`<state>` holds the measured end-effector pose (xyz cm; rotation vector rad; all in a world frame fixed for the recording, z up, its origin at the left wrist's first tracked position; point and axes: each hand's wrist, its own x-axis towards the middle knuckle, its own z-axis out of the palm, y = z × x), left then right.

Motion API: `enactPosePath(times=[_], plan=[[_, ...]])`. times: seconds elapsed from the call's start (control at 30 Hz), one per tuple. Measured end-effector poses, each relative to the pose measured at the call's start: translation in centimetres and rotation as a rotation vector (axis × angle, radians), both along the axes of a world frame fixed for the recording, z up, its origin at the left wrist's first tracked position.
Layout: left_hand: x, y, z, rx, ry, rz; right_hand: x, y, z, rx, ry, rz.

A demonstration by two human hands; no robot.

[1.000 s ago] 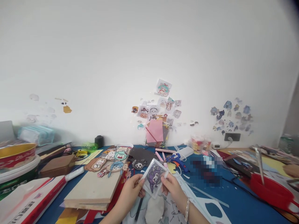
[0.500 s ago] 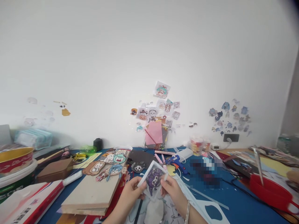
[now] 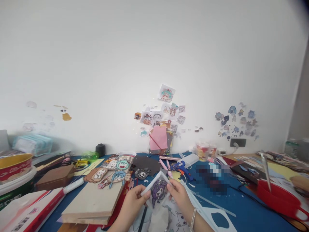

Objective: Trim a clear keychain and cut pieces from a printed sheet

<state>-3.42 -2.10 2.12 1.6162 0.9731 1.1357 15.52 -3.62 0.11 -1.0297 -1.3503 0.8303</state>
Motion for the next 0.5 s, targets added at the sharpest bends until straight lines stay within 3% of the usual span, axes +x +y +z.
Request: enactPosePath(times=[0.27,0.5], plan=[[0.02,0.17,-0.5,-0.238,-0.081,0.027,0.16,0.48,-0.45,-0.04,0.017,-0.047],[-0.34,0.45,-0.94,-0.089,-0.034,0.074,0.07,0.38,-0.61,-0.009,-0.078,-0.047]])
